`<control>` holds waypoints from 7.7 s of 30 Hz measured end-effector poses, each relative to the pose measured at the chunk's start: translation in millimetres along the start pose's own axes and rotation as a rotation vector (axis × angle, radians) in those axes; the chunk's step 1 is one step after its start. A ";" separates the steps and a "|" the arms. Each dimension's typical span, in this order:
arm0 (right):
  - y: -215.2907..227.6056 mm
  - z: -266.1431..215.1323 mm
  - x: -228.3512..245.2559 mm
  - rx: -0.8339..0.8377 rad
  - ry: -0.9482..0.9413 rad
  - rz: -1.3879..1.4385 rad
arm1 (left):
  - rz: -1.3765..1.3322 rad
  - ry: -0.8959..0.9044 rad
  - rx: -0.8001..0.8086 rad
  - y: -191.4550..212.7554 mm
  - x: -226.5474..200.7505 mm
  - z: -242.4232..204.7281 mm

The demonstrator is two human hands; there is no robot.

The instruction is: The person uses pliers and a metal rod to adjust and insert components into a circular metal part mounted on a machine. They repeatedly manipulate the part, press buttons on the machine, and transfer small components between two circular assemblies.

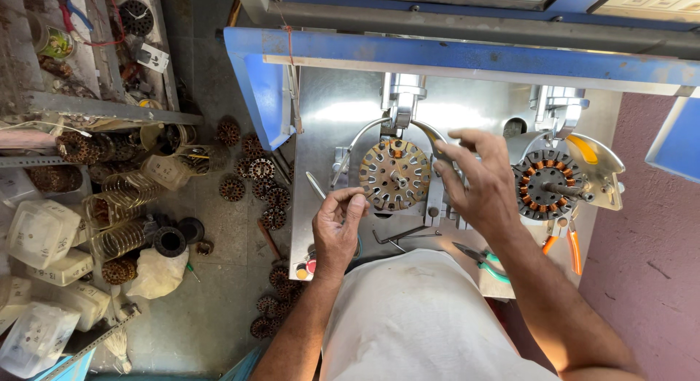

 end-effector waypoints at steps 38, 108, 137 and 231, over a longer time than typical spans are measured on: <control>-2.7 11.5 23.6 0.109 0.191 0.024 | -0.007 0.050 -0.041 23.7 1.7 -28.2; -84.8 -130.2 -25.3 0.056 -0.972 1.127 | 0.420 -0.432 -0.117 -44.3 115.6 30.1; -67.4 -125.2 -22.8 0.183 -0.881 1.132 | 0.375 -0.559 -0.172 -47.9 93.4 25.9; -99.2 -119.0 2.1 0.170 -1.042 0.773 | -0.183 0.722 0.143 -37.8 97.5 39.3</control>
Point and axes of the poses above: each hand's wrist, its own z-axis towards the middle knuckle, its own y-axis out of the back of the hand, x = y × z, the point moved 1 cm from there along z, towards the middle knuckle, and after that the axes turned 3 degrees about -x, right-handed, at the moved point
